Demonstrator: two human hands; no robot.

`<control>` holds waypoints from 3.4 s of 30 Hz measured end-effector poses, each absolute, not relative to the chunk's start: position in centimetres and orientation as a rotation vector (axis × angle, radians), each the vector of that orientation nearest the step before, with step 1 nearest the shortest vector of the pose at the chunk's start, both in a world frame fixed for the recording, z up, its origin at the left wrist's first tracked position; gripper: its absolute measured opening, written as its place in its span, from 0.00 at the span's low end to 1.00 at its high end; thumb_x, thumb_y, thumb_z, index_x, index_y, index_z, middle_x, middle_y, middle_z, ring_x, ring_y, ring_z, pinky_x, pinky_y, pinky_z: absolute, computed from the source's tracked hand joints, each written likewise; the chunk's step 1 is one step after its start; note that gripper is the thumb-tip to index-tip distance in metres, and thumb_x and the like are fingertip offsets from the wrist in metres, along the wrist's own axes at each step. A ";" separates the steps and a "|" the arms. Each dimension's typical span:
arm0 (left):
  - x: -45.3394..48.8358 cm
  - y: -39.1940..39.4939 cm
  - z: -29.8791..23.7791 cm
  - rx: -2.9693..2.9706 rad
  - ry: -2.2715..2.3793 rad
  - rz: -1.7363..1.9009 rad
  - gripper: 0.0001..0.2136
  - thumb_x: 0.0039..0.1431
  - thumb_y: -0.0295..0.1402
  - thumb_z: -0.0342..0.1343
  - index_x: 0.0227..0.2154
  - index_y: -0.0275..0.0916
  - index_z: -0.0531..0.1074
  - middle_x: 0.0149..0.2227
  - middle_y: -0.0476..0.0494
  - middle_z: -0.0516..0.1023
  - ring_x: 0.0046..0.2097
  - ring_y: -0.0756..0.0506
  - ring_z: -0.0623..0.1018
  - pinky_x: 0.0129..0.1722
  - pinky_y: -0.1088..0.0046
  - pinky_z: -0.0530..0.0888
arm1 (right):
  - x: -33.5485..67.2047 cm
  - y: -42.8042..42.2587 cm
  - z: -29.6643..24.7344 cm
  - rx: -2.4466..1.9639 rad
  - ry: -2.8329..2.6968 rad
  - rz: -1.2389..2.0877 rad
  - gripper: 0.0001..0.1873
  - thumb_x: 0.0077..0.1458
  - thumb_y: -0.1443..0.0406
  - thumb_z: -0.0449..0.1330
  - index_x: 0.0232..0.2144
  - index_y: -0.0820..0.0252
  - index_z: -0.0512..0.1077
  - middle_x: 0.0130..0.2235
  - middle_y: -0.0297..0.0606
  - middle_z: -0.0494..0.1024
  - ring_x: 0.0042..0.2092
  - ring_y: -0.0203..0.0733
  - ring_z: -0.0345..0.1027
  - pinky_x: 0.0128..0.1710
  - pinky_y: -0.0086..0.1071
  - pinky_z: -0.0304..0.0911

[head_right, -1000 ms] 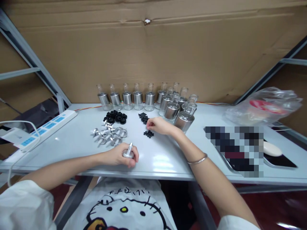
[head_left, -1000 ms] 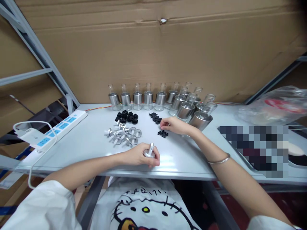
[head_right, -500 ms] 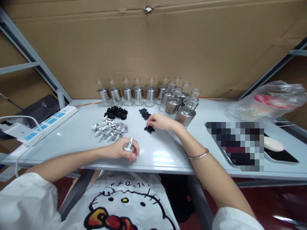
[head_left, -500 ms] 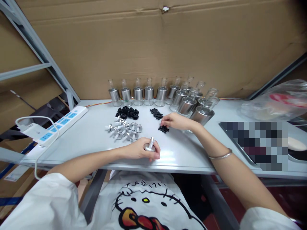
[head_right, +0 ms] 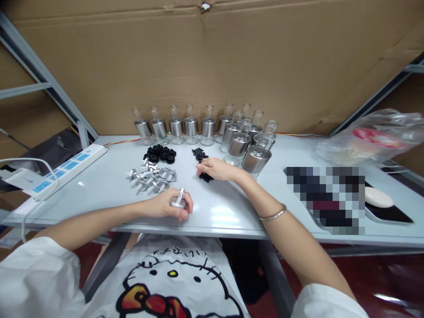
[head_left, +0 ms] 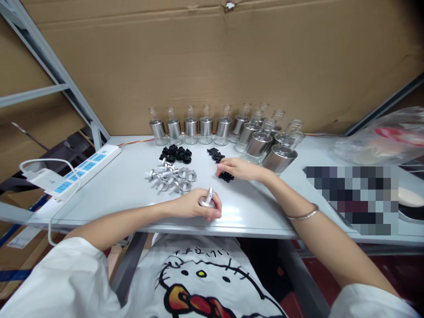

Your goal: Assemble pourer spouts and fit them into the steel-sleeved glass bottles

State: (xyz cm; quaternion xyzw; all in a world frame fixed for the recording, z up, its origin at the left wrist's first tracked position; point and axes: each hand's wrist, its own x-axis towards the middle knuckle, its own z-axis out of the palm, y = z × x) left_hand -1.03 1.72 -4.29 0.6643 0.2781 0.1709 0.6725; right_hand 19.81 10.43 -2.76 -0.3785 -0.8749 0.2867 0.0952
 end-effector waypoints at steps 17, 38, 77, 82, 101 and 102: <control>-1.0 1.7 -4.4 1.458 0.628 0.387 0.18 0.45 0.45 0.65 0.28 0.34 0.69 0.23 0.52 0.72 0.25 0.53 0.71 0.29 0.74 0.68 | 16.8 6.0 -1.6 -0.727 -2.379 1.264 0.23 0.58 0.49 0.51 0.23 0.61 0.64 0.22 0.29 0.63 0.26 0.32 0.54 0.27 0.27 0.51; -1.7 1.7 -3.2 1.801 0.837 0.560 0.23 0.52 0.55 0.56 0.29 0.37 0.64 0.21 0.56 0.60 0.23 0.54 0.60 0.23 0.77 0.57 | 17.6 5.0 0.1 -0.736 -2.535 1.310 0.24 0.60 0.50 0.50 0.21 0.61 0.61 0.21 0.26 0.52 0.23 0.29 0.43 0.21 0.26 0.44; -4.0 4.4 -2.9 3.243 0.773 1.054 0.14 0.61 0.43 0.46 0.28 0.39 0.67 0.23 0.47 0.74 0.24 0.50 0.71 0.27 0.71 0.58 | 17.5 5.5 -1.7 -0.525 -1.748 2.197 0.23 0.56 0.51 0.59 0.20 0.63 0.64 0.18 0.28 0.63 0.22 0.30 0.60 0.24 0.29 0.62; -3.6 4.2 -2.8 3.344 0.674 1.366 0.09 0.60 0.37 0.46 0.29 0.38 0.66 0.21 0.50 0.73 0.23 0.50 0.71 0.25 0.72 0.60 | 17.4 5.5 -1.7 -0.567 -1.821 2.131 0.23 0.57 0.51 0.58 0.21 0.63 0.64 0.19 0.29 0.65 0.22 0.30 0.61 0.25 0.29 0.63; -4.7 5.1 -0.7 3.473 0.357 1.655 0.22 0.68 0.39 0.30 0.20 0.41 0.58 0.15 0.51 0.63 0.18 0.50 0.60 0.22 0.70 0.56 | 15.3 2.2 -1.5 -0.551 -2.197 1.270 0.23 0.64 0.53 0.48 0.22 0.61 0.62 0.20 0.29 0.65 0.22 0.30 0.59 0.26 0.27 0.54; -4.7 5.1 -0.7 3.464 0.344 1.666 0.22 0.68 0.39 0.30 0.20 0.41 0.58 0.15 0.51 0.63 0.18 0.50 0.60 0.22 0.70 0.56 | 15.3 2.2 -1.5 -0.548 -2.265 1.056 0.22 0.65 0.55 0.47 0.22 0.61 0.63 0.20 0.30 0.66 0.23 0.30 0.59 0.26 0.27 0.54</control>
